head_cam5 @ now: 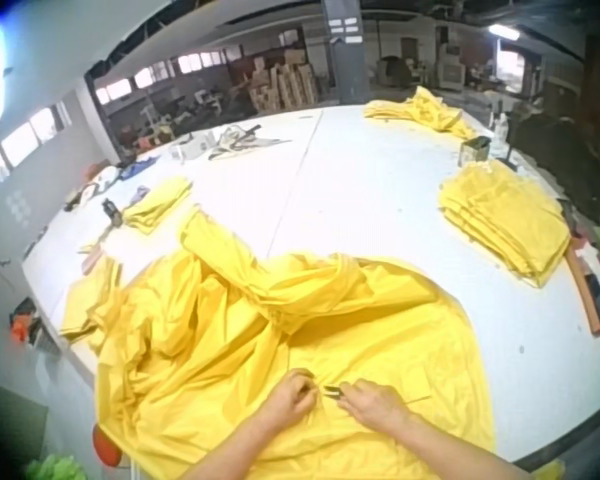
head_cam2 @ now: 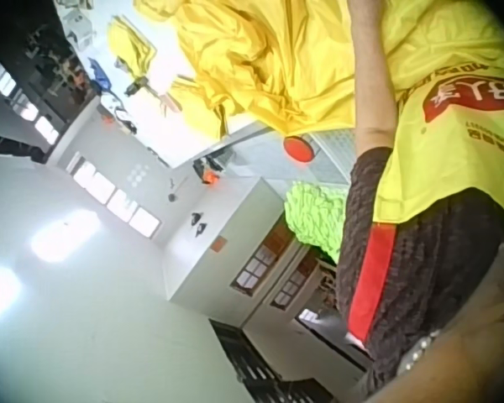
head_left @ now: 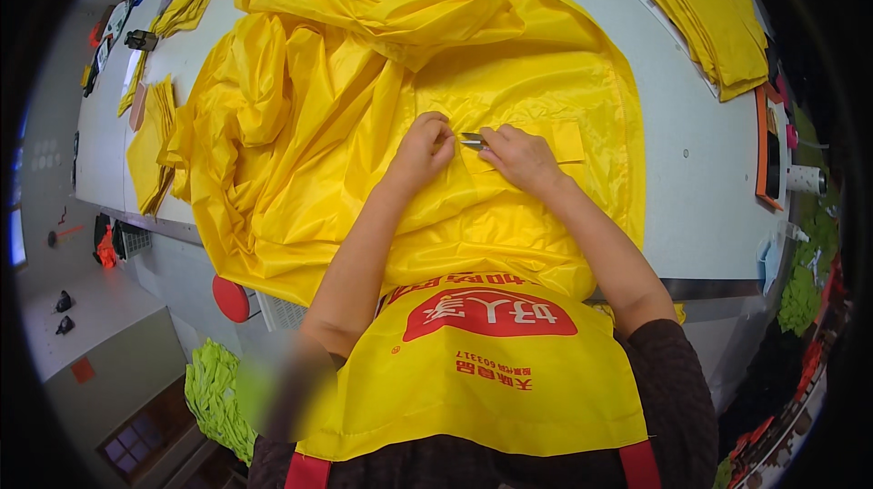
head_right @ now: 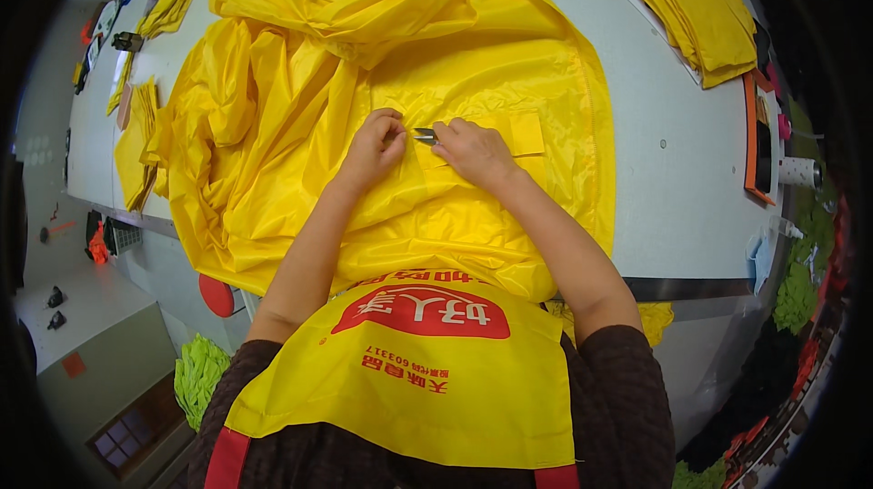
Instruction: The person folds a yellow raincoat on a white table. They smooth the fabric, fold the sleeves inward, fold the body in half, then fold it into a compact rectangle and place it on a stack of similar folded items.
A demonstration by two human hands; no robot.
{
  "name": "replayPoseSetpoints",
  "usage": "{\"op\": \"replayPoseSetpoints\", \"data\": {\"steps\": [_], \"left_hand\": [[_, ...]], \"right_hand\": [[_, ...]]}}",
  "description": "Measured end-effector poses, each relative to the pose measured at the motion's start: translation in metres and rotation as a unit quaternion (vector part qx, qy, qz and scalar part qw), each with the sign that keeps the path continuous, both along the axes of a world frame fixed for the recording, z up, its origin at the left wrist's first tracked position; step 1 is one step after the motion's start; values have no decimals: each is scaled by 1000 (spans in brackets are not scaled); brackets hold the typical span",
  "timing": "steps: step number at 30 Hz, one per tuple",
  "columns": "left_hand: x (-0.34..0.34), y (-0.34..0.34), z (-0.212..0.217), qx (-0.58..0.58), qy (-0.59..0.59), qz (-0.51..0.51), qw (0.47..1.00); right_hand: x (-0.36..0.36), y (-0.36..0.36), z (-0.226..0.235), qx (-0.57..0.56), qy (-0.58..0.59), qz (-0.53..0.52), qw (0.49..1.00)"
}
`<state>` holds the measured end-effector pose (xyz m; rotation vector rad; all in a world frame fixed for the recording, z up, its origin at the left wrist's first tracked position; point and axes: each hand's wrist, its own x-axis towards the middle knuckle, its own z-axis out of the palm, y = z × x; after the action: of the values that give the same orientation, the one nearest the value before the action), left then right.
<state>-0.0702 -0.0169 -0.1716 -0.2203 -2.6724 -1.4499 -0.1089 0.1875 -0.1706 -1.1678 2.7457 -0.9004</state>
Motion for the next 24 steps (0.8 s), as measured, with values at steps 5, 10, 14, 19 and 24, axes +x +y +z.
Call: {"op": "replayPoseSetpoints", "data": {"steps": [5, 10, 14, 19, 24], "left_hand": [[2, 2, -3, -8, 30, 6, 999], [3, 3, -6, 2, 18, 26, 1000], [5, 2, -18, 104, 5, 83, 991], [2, -20, -26, 465, -85, 245, 847], [11, 4, 25, 349, -160, 197, 902]], "right_hand": [[-2, -5, -3, -12, 37, 10, 999], [-3, -8, -4, -6, 46, 16, 999], [-6, -6, -8, -84, -2, -68, 994], [-19, 40, 11, -194, -48, -236, 951], [-49, 172, -8, -95, 79, -385, 915]]}}
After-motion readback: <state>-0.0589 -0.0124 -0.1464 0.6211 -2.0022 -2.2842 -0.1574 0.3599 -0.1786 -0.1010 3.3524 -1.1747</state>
